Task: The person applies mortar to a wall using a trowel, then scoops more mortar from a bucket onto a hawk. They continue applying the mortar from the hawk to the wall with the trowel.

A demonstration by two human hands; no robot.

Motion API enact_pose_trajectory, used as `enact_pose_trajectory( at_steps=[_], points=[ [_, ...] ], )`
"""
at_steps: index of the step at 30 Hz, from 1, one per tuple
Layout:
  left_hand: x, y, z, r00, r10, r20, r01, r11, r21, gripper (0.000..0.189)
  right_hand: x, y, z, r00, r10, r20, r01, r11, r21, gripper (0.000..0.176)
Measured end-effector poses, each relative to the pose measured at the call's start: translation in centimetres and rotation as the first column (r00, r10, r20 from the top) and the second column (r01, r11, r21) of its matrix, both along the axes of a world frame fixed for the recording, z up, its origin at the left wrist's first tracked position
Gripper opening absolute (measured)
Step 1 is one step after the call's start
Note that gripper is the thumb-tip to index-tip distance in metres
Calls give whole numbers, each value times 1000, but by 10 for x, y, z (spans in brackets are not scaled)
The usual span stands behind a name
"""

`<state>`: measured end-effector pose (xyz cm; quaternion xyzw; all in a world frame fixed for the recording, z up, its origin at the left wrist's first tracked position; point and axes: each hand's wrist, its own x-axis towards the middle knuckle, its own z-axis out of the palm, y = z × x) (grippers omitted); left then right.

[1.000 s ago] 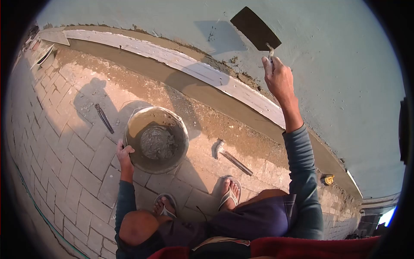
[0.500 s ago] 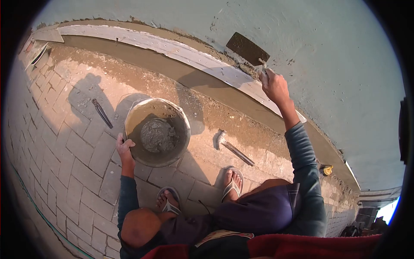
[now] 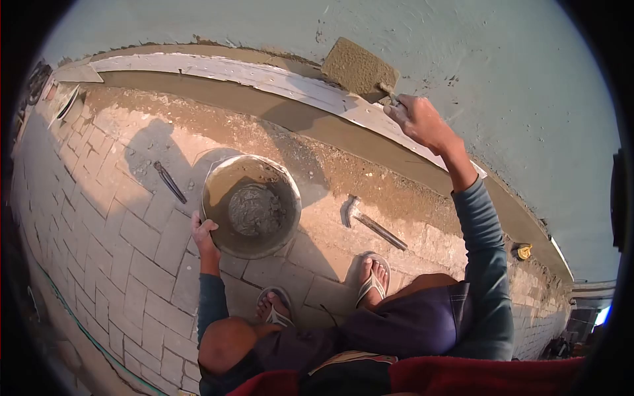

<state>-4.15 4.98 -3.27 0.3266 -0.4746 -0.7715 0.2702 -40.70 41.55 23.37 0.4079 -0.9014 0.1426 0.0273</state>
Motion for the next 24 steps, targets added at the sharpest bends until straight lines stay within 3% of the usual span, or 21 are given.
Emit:
enact_pose_trajectory(
  at_steps=[1, 3, 6, 9, 10, 14, 19, 24],
  points=[
    [0, 0, -10, 1000, -2, -10, 2, 1000, 18, 30, -2, -18, 4, 1000, -6, 9, 7, 1000, -20, 42],
    [-2, -1, -5, 1000, -18, -13, 18, 1000, 18, 31, -9, -49, 5, 964, 85, 251, -99, 994, 44, 44],
    [-6, 10, 10, 1000, -28, 1, 28, 999, 30, 32, -21, -74, 0, 924, 59, 377, -87, 995, 57, 46],
    [-7, 12, 18, 1000, 11, 17, -11, 1000, 15, 26, -21, -46, 7, 925, 109, 363, -113, 994, -9, 49],
    [-7, 14, 19, 1000, 16, 22, -17, 1000, 26, 27, -25, -37, 10, 917, -38, 398, 5, 997, 83, 49],
    [-5, 8, 10, 999, 6, 33, -7, 999, 36, 29, -29, 21, 8, 917, -105, 385, 71, 992, 102, 50],
    [-6, 12, 25, 999, -18, 45, 16, 998, 54, 33, -30, 91, 23, 845, -250, 472, 117, 949, 294, 45],
    [-8, 24, 39, 1000, -29, 9, 29, 997, 76, 40, -26, 160, 23, 747, -333, 576, 211, 940, 269, 42]
  ],
)
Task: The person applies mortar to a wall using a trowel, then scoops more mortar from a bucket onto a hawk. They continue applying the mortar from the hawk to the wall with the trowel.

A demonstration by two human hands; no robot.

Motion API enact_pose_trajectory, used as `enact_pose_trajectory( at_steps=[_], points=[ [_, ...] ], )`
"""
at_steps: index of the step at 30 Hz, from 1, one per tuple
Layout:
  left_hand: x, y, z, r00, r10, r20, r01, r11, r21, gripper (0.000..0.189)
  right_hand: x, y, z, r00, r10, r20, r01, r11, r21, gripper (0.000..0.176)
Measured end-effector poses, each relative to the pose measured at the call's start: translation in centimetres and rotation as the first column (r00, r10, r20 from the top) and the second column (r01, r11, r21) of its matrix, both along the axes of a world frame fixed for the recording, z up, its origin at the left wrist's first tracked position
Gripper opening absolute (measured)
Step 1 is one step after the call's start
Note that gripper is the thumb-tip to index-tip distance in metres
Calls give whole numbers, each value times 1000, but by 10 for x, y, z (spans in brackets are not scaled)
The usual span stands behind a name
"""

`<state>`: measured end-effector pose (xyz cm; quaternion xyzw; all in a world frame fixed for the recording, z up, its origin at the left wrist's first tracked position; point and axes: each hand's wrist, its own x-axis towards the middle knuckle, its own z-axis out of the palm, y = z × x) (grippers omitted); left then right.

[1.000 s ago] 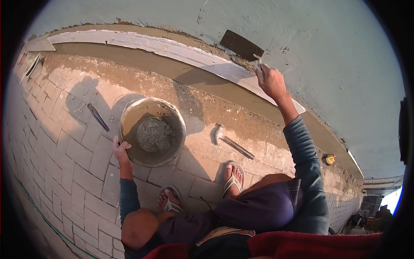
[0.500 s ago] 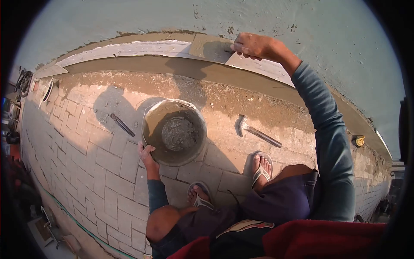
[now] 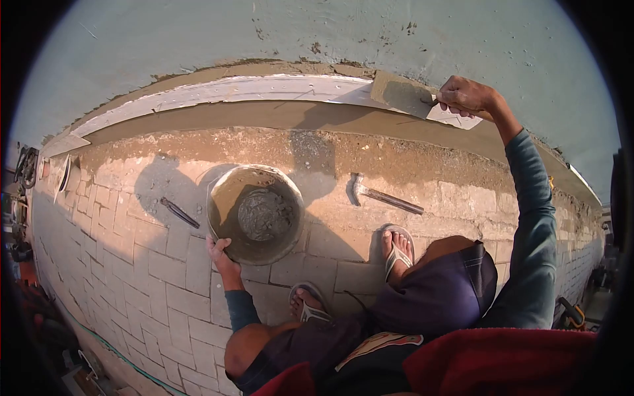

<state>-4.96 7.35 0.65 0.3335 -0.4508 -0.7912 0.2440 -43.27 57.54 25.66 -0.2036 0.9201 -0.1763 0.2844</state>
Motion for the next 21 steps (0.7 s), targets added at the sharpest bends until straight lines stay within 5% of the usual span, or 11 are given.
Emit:
enact_pose_trajectory(
  at_steps=[5, 7, 11, 19, 21],
  points=[
    [1, 10, 3, 997, -48, -60, 52, 997, 57, 50, 21, 48, 13, 993, -117, -5, 117, 992, 40, 40],
    [1, 12, 1, 998, -37, -50, 39, 998, 39, 52, 35, 64, 19, 961, -275, -18, 275, 961, -35, 40],
    [-5, 21, 5, 992, -71, -101, 71, 997, -8, 53, 63, 87, 22, 943, -332, 21, 327, 917, -230, 35],
    [-13, 45, 25, 996, -79, -30, 74, 984, -163, 46, 100, 68, -9, 882, -313, -352, 220, 934, -281, 36],
    [-17, 57, 32, 996, -82, -24, 77, 981, -179, 45, 118, 39, -16, 956, -237, -171, 178, 937, -300, 30]
  ],
)
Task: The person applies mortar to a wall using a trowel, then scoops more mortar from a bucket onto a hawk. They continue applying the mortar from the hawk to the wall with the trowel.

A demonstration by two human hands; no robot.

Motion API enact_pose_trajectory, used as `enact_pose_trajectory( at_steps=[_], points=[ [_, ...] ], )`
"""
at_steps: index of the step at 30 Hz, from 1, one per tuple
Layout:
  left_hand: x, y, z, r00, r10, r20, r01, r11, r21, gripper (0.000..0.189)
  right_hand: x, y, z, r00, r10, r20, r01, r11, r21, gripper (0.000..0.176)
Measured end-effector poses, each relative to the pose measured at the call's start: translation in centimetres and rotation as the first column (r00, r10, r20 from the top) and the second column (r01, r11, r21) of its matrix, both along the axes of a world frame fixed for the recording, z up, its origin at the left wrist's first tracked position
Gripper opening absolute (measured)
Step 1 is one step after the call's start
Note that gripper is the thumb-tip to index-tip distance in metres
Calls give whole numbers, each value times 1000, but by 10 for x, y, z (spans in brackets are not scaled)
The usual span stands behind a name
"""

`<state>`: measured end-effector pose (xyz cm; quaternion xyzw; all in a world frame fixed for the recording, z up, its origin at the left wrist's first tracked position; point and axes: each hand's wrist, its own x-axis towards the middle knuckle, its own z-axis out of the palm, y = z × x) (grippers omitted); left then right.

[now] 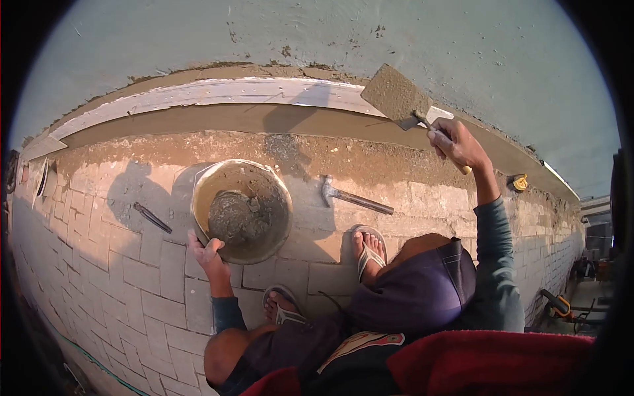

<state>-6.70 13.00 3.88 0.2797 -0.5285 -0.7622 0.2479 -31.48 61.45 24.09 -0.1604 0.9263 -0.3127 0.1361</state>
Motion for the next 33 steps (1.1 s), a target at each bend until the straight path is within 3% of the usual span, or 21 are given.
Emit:
enact_pose_trajectory(
  at_steps=[2, 4, 6, 8, 10, 13, 17, 19, 26, 28, 33],
  points=[
    [-4, 7, 0, 1000, -29, 10, 29, 999, -19, 43, 9, -25, -28, 990, 130, -51, -125, 988, 91, 29],
    [-8, 12, -3, 999, -44, -13, 42, 990, -133, 38, 18, -54, -47, 878, 343, -334, -290, 936, 198, 30],
    [-11, 17, 7, 995, -84, -53, 76, 988, -134, 35, 23, -71, -47, 889, 278, -363, -209, 953, 218, 29],
    [-8, 8, 5, 996, -41, 74, 52, 986, -158, 35, 17, -67, -43, 901, 206, -382, -130, 968, 214, 29],
    [-2, -1, 4, 996, -33, 82, 42, 993, -111, 39, 8, -56, -38, 899, 148, -412, -66, 976, 208, 30],
    [12, -25, -10, 996, 65, 63, -68, 997, 46, 54, 2, -31, -34, 761, -21, -648, 167, 972, 165, 28],
    [30, -47, -43, 989, 125, 85, -132, 988, 83, 59, -5, -3, -38, 708, -96, -700, 263, 955, 135, 28],
    [29, -46, -40, 975, 151, 165, -172, 978, 120, 63, -3, -4, -41, 684, -85, -725, 252, 960, 125, 27],
    [29, -46, -41, 978, 170, 121, -182, 979, 95, 55, -9, -9, -52, 670, -14, -742, 218, 960, 178, 27],
    [31, -50, -47, 980, 154, 122, -171, 975, 141, 64, -12, 6, -53, 656, -8, -755, 218, 959, 179, 28],
    [30, -49, -46, 978, 167, 124, -184, 972, 145, 60, -22, 40, -61, 684, 12, -729, 249, 936, 249, 28]
  ],
)
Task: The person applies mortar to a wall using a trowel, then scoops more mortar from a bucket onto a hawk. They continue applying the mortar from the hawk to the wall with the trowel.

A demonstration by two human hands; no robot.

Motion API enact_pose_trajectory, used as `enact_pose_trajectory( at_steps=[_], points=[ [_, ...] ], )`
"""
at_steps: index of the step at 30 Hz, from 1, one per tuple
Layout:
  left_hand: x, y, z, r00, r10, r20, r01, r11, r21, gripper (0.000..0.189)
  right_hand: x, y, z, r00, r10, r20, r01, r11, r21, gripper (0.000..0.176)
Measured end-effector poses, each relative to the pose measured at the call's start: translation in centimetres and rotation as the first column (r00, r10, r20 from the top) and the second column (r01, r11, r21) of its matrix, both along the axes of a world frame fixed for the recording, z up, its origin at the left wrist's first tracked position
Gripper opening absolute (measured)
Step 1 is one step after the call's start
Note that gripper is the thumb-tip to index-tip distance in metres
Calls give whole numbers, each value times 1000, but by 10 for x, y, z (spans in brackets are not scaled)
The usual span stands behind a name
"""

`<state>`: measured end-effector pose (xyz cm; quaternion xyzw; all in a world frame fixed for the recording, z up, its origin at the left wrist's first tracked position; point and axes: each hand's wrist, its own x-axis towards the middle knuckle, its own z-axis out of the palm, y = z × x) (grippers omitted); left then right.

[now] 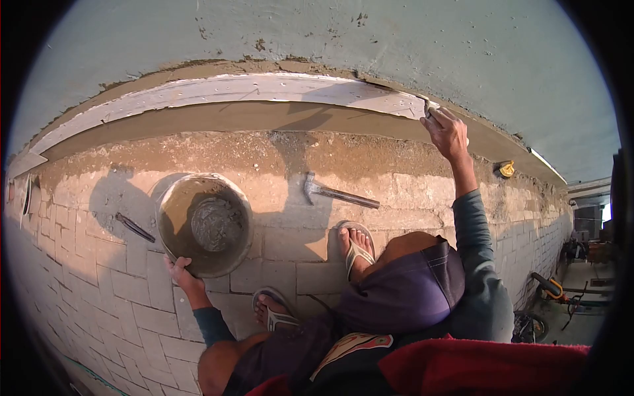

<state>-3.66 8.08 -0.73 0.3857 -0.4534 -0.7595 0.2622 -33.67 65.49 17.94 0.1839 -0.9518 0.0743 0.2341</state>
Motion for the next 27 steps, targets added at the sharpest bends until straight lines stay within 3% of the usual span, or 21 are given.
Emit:
enact_pose_trajectory(
  at_steps=[5, 12, 17, 24, 27],
  points=[
    [-2, -1, 2, 1000, -11, 3, 11, 1000, 4, 58, -21, -1, -22, 990, 114, -86, -120, 990, -74, 31],
    [-2, -3, -2, 1000, 2, 20, -2, 1000, 6, 54, -43, -39, -15, 974, 225, -31, -227, 968, -109, 30],
    [6, -15, -28, 999, -21, -24, 20, 1000, -18, 54, -34, -46, 5, 993, 120, 10, -119, 991, -64, 28],
    [-2, -5, -3, 1000, -26, -14, 26, 999, 22, 55, -37, -55, 6, 970, 239, 45, -233, 965, -117, 27],
    [1, -12, -15, 1000, -27, -14, 28, 1000, 6, 55, -40, -55, 9, 980, 169, 105, -154, 979, -133, 28]
  ],
)
